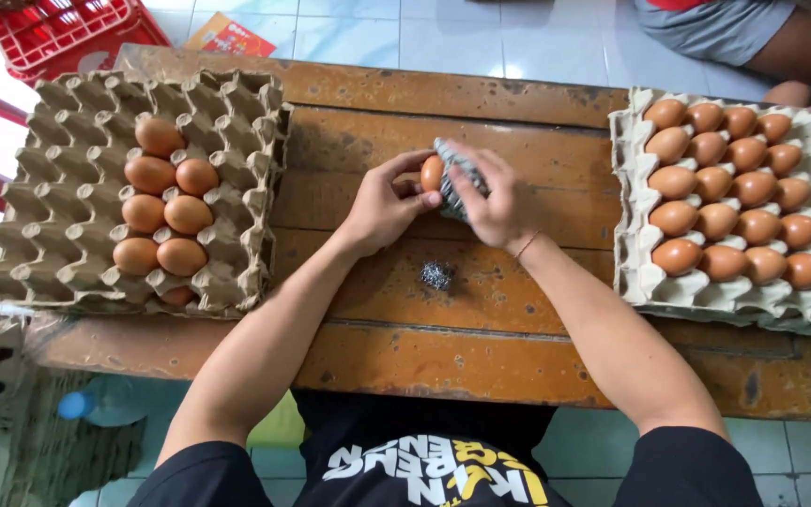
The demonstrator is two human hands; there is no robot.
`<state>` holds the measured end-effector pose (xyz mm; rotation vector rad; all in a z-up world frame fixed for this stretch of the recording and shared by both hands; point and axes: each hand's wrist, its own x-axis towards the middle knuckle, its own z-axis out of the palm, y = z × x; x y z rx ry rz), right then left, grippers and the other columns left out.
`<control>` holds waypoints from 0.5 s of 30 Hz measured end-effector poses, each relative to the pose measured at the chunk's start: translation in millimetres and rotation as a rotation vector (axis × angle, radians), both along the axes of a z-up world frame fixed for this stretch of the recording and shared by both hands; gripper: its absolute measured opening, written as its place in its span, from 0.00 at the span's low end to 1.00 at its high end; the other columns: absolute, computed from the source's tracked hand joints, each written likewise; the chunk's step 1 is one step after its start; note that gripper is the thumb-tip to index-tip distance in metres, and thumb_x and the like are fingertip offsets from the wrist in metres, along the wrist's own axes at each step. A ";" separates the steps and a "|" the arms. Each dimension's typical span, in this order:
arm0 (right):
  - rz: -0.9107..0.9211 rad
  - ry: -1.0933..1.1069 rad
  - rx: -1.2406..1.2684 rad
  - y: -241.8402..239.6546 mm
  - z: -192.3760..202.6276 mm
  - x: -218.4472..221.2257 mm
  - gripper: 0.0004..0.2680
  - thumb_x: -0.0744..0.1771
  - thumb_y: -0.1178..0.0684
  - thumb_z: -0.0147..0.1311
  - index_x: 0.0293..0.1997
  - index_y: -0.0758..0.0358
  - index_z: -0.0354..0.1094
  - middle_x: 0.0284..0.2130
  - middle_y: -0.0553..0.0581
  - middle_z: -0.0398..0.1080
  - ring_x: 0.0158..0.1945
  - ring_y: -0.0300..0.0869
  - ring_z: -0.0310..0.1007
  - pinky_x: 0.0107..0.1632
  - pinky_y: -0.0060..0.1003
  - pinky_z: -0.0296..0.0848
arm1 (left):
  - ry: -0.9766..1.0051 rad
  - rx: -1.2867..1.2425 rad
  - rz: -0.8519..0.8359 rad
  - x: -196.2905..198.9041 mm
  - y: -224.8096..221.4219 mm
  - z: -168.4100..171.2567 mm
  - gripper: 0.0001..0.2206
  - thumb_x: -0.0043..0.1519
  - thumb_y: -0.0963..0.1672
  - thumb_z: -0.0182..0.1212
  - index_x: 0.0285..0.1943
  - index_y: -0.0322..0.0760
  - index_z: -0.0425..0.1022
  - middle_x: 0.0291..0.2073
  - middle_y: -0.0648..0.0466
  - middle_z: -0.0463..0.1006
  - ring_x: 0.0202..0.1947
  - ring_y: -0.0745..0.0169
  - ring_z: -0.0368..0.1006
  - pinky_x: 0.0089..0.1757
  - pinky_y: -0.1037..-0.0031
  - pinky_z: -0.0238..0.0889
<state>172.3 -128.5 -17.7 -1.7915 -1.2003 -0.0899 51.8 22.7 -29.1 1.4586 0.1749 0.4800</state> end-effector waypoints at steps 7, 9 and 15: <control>-0.046 -0.275 0.028 -6.4 -5.4 -15.0 0.10 0.70 0.48 0.55 0.57 0.52 0.75 0.41 0.53 0.73 0.41 0.53 0.79 0.42 0.45 0.78 | 0.034 0.239 0.037 1.1 -0.3 -7.5 0.28 0.52 0.44 0.80 0.63 0.41 0.77 0.45 0.45 0.83 0.46 0.50 0.81 0.46 0.58 0.77; -0.063 -0.015 -0.019 0.6 2.1 -4.3 0.11 0.72 0.44 0.50 0.53 0.53 0.77 0.38 0.58 0.76 0.43 0.57 0.78 0.43 0.48 0.77 | 0.075 0.331 0.049 5.0 -0.6 -3.3 0.27 0.50 0.46 0.80 0.61 0.44 0.78 0.44 0.49 0.85 0.50 0.50 0.80 0.51 0.60 0.74; -0.033 -0.303 0.061 -2.5 -11.7 -12.0 0.09 0.69 0.49 0.59 0.53 0.55 0.77 0.39 0.54 0.72 0.40 0.55 0.78 0.39 0.47 0.77 | -0.039 0.100 0.006 10.2 12.7 -28.7 0.26 0.58 0.40 0.74 0.66 0.37 0.73 0.52 0.42 0.76 0.46 0.54 0.76 0.50 0.61 0.78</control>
